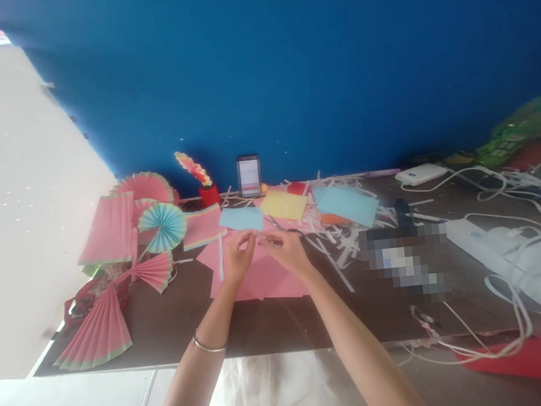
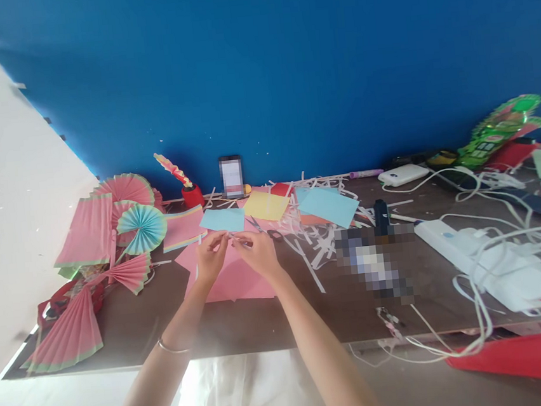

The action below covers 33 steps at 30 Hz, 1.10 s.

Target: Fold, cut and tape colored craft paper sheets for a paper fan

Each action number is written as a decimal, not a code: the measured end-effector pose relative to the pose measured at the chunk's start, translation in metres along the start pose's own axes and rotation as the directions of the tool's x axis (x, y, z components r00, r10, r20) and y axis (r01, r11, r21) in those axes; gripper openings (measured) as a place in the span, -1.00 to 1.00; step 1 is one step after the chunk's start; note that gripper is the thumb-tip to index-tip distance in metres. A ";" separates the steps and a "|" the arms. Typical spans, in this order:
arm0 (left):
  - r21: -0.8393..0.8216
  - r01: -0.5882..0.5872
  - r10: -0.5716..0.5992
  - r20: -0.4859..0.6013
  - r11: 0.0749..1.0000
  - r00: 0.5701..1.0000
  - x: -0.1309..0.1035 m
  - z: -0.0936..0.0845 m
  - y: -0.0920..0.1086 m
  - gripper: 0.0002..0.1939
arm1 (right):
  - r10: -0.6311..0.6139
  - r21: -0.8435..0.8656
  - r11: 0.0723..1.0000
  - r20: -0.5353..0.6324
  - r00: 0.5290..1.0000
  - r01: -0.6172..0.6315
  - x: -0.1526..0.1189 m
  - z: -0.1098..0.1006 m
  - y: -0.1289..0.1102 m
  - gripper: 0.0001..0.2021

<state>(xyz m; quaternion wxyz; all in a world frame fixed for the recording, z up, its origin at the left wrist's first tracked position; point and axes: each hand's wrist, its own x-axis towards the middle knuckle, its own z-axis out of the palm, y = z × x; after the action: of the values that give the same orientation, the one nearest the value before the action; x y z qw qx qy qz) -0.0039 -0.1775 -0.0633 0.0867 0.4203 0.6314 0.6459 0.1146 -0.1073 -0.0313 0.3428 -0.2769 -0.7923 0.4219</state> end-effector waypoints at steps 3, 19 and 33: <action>-0.055 0.005 -0.007 -0.022 0.998 1.000 0.001 -0.001 -0.002 -0.81 | -0.042 -0.027 0.999 -0.068 0.997 0.040 0.000 -0.002 0.001 -0.79; -0.503 0.217 -0.292 -0.073 0.836 0.954 0.012 -0.002 0.000 -0.68 | -0.527 -0.575 0.689 0.020 0.849 0.441 -0.003 0.005 0.023 -0.75; -0.698 0.323 -0.371 0.088 0.639 0.925 0.008 0.003 0.004 -0.70 | -0.557 -0.606 0.670 -0.030 0.830 0.429 -0.003 0.008 0.024 -0.72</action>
<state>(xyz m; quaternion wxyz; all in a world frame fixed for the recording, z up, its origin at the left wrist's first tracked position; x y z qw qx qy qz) -0.0054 -0.1713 -0.0566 0.3416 0.2060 0.4099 0.8203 0.1134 -0.1012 -0.0563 0.4267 -0.1846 -0.8851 0.0213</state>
